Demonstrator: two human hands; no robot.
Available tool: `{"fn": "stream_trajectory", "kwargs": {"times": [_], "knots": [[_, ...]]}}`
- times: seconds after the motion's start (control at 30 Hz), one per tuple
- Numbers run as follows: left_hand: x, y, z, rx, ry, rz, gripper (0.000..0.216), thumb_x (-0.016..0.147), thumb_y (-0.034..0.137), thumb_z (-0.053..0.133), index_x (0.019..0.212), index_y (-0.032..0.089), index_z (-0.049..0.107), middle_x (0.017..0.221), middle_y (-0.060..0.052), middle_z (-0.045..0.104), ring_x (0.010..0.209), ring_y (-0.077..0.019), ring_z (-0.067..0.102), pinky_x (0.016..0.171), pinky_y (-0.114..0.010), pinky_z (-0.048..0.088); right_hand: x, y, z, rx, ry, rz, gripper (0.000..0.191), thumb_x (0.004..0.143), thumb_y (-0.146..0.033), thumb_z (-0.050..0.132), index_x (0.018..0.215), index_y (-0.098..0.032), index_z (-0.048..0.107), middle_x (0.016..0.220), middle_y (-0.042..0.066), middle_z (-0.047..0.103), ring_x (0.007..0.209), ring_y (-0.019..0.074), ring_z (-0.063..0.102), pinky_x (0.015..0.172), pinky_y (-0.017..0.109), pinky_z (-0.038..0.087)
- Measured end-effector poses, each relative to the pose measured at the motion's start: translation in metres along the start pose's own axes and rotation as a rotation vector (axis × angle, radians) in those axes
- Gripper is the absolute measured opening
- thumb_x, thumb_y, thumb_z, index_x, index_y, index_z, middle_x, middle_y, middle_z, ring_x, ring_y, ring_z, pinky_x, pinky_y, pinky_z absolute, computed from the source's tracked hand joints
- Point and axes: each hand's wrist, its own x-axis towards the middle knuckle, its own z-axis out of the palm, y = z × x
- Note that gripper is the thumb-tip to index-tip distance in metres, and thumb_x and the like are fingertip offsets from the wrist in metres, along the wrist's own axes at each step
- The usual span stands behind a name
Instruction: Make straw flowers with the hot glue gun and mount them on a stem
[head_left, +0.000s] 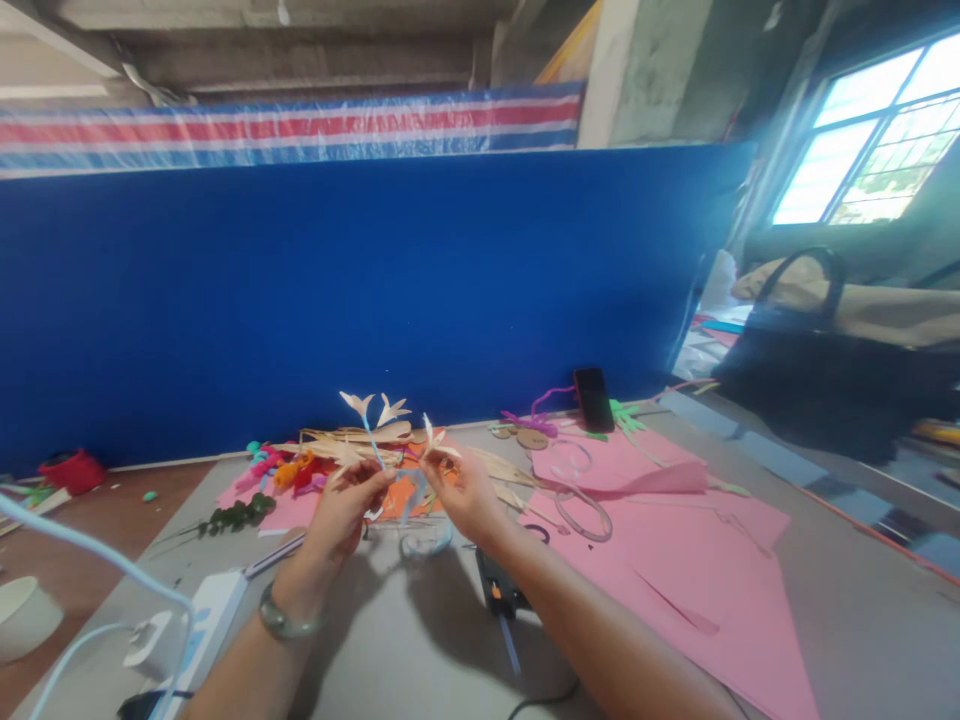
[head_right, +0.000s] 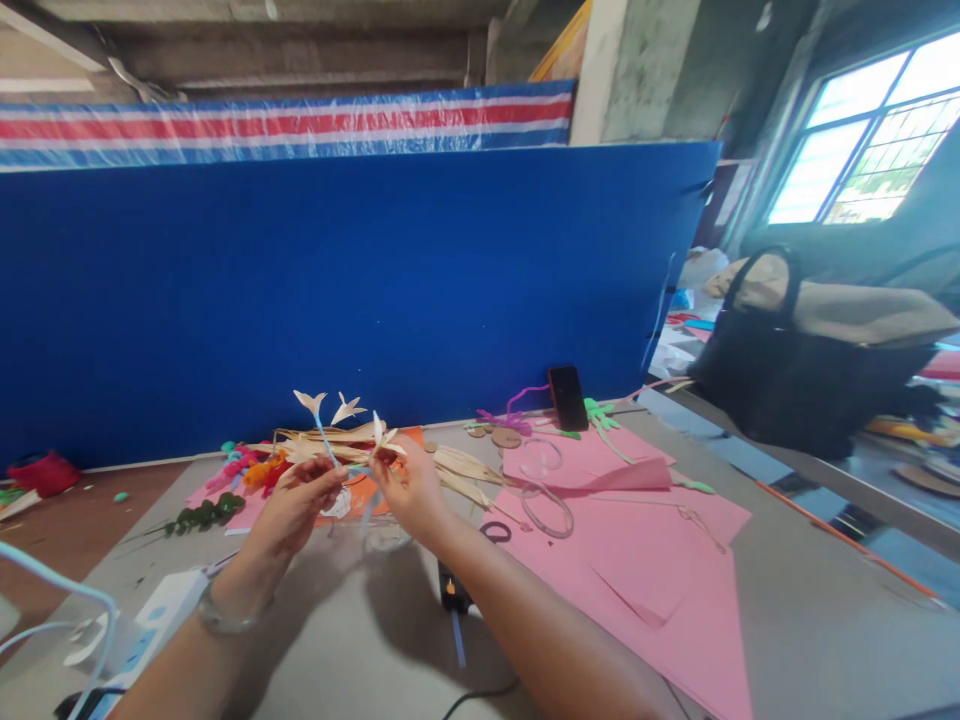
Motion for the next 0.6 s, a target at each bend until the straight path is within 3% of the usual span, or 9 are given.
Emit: {"fn": "stream_trajectory", "kwargs": {"times": [0.1,0.27,0.37,0.47,0.6], "knots": [[-0.0023,-0.0005,0.0031,-0.013,-0.038,-0.051,0.029,0.059,0.025,0.083,0.066,0.015,0.057,0.053,0.006,0.052,0.042,-0.0057,0.048,0.041,-0.017,0.034,-0.0020,-0.0058,0.0007,0.044,-0.110,0.015,0.014,0.083,-0.026,0.057,0.072,-0.017,0.058,0.071,0.001,0.057,0.070,0.0147,0.053,0.067,0.027,0.042],[-0.0077,-0.0009,0.0094,-0.020,-0.096,-0.130,0.028,0.059,0.025,0.082,0.066,0.015,0.057,0.047,0.007,0.052,0.037,-0.0050,0.047,0.038,-0.016,0.032,-0.0007,-0.0048,-0.0004,0.118,-0.170,0.154,0.016,0.076,-0.028,0.065,0.068,-0.017,0.056,0.067,-0.001,0.053,0.061,0.0116,0.048,0.058,0.025,0.038],[-0.0078,-0.0017,0.0094,-0.019,-0.131,-0.138,0.027,0.060,0.026,0.081,0.065,0.014,0.058,0.044,0.006,0.052,0.035,-0.0045,0.045,0.036,-0.015,0.030,0.0003,-0.0025,-0.0035,0.259,-0.349,0.302,0.020,0.079,-0.034,0.063,0.073,-0.017,0.055,0.057,-0.004,0.052,0.051,0.0102,0.048,0.051,0.023,0.037],[-0.0052,-0.0041,0.0068,-0.010,-0.192,-0.168,0.025,0.062,0.026,0.080,0.065,0.014,0.059,0.044,0.004,0.055,0.035,-0.0054,0.047,0.037,-0.016,0.034,0.0004,-0.0028,-0.0053,0.359,-0.481,0.372,0.020,0.081,-0.036,0.061,0.079,-0.016,0.058,0.058,-0.001,0.058,0.052,0.0118,0.054,0.054,0.025,0.043],[-0.0024,-0.0079,0.0038,-0.030,-0.192,-0.193,0.024,0.062,0.025,0.080,0.064,0.014,0.059,0.047,0.003,0.058,0.040,-0.0068,0.053,0.041,-0.015,0.039,0.0005,-0.0036,-0.0046,0.375,-0.475,0.326,0.012,0.080,-0.027,0.059,0.077,-0.015,0.058,0.065,0.001,0.062,0.061,0.0126,0.057,0.063,0.026,0.045]]}}
